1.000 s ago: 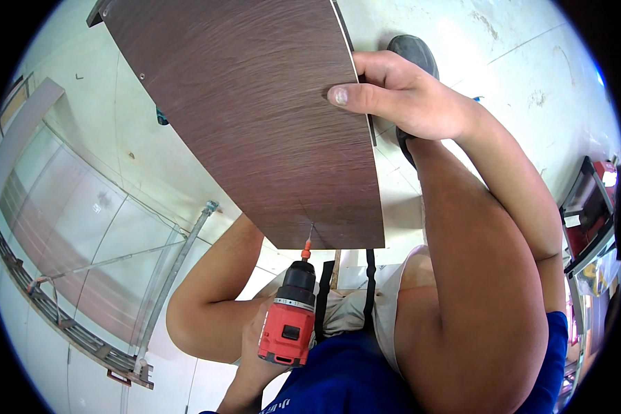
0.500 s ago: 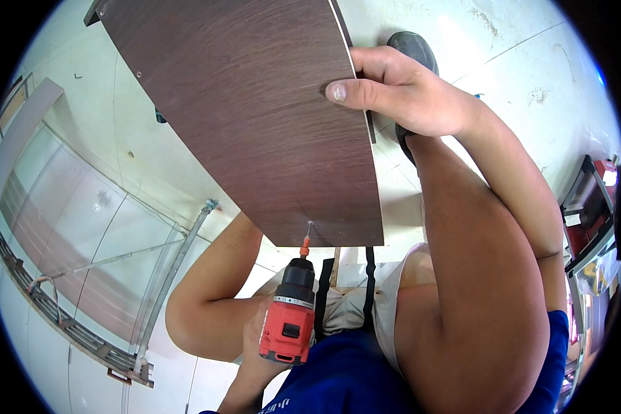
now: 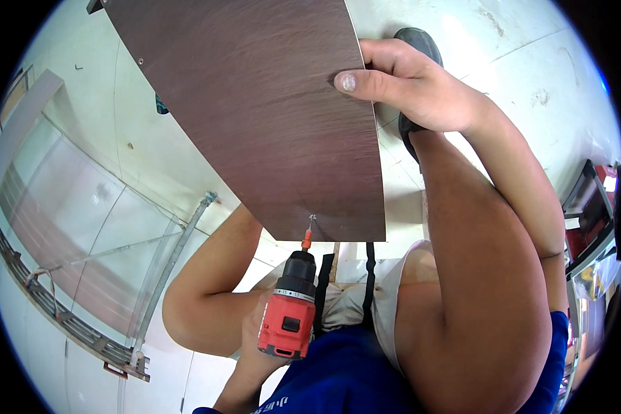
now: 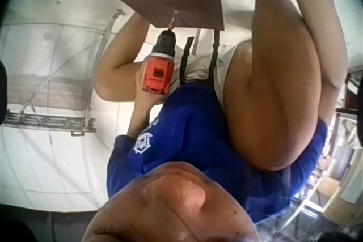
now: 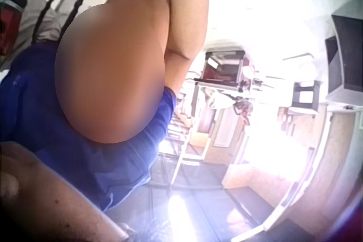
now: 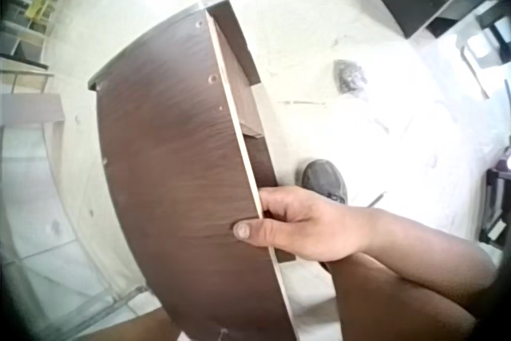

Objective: The person measures and marks a wooden board with a ruler and pencil, then uses a cordless drill to create holes. They flip the board and continue drilling additional holes, handling the board and tools throughout the process.

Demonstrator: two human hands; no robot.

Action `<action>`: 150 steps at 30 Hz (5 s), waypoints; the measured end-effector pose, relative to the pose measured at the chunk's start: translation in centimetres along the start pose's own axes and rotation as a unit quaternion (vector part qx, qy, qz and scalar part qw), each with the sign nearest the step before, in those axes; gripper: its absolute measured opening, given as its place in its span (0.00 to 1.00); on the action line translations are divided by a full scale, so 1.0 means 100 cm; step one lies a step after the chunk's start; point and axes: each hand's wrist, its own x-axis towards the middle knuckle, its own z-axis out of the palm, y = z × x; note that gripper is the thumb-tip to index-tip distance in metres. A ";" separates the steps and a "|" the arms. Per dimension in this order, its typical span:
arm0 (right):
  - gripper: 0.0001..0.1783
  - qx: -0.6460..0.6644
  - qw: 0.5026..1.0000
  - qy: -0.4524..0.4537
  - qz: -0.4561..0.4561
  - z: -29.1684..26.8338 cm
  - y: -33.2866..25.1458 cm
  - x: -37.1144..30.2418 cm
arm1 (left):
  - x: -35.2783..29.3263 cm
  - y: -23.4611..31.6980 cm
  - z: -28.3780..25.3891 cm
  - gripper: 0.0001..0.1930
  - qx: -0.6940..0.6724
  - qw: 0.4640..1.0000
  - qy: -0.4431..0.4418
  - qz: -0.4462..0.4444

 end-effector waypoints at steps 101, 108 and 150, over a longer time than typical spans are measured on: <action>0.19 0.098 0.989 -0.086 -0.076 -0.010 0.016 0.015 | 0.042 0.022 -0.002 0.19 -0.051 0.998 0.018 0.032; 0.19 0.124 0.986 -0.073 -0.082 -0.002 0.013 0.005 | 0.033 0.017 0.002 0.14 0.085 0.989 0.004 0.121; 0.23 0.104 0.973 -0.184 -0.094 -0.025 0.020 0.017 | -0.004 0.009 0.013 0.04 0.158 0.981 0.016 0.109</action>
